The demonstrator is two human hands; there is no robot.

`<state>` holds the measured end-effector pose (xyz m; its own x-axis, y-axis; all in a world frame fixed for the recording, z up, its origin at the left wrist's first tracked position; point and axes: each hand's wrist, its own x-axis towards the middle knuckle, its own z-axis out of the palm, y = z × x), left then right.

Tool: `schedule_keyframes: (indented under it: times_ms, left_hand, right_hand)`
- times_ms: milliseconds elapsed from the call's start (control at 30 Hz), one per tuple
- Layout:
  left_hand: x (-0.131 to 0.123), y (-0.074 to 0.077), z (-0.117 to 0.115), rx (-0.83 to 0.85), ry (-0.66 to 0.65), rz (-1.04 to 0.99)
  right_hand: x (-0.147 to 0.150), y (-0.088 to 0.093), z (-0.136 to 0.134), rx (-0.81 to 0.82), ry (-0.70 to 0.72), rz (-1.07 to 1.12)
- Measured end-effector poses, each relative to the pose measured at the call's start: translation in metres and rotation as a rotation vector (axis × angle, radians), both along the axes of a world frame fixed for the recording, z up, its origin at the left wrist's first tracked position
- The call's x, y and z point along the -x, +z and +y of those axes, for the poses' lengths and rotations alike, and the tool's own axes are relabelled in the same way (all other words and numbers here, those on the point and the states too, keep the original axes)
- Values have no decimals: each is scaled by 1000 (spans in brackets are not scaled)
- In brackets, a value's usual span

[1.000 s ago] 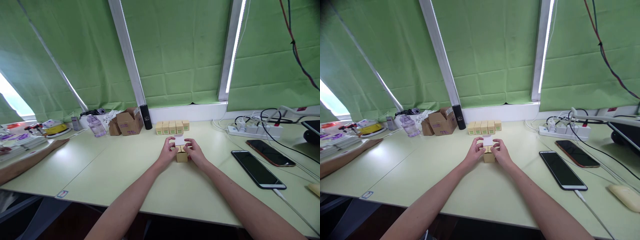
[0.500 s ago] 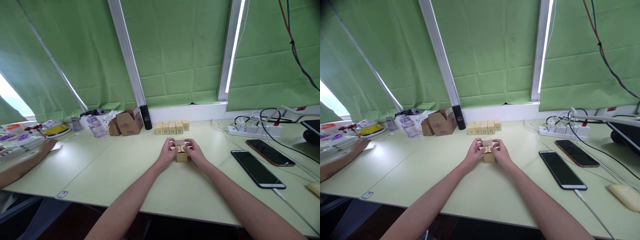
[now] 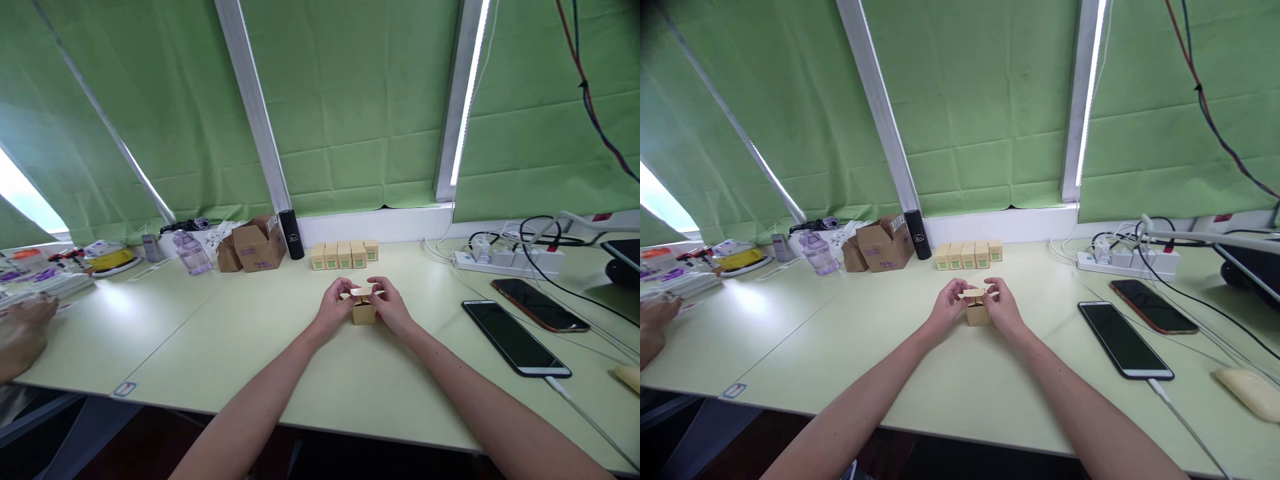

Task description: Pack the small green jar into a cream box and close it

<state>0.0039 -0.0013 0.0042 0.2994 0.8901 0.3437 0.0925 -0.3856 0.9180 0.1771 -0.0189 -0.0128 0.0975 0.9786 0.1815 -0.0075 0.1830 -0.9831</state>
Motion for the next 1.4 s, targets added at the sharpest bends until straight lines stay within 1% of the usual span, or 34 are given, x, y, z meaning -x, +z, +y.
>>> schedule_keyframes:
  times_ms: [167, 267, 400, 633, 733, 900, 1133, 1400]
  left_hand:
    - [0, 3, -2, 13, 15, 12]
    - [0, 5, -3, 16, 21, 9]
    - [-1, 6, -4, 22, 24, -8]
    - [0, 3, -3, 40, -6, -50]
    - [2, 2, -3, 52, -45, -106]
    - [5, 3, -3, 16, -80, -153]
    - [6, 3, -4, -44, -70, -70]
    - [6, 7, -10, -103, -36, 34]
  right_hand:
    - [-3, 4, -3, -119, -80, -40]
    - [-5, 10, -8, -232, -121, -67]
    - [-6, 16, -15, -388, -111, -151]
    - [-5, 15, -18, -424, -92, -219]
    - [-5, 14, -17, -454, -94, -251]
    - [-5, 11, -16, -511, -92, -296]
    - [-6, 2, -10, -603, -94, -343]
    - [-7, 2, -10, -621, -82, -364]
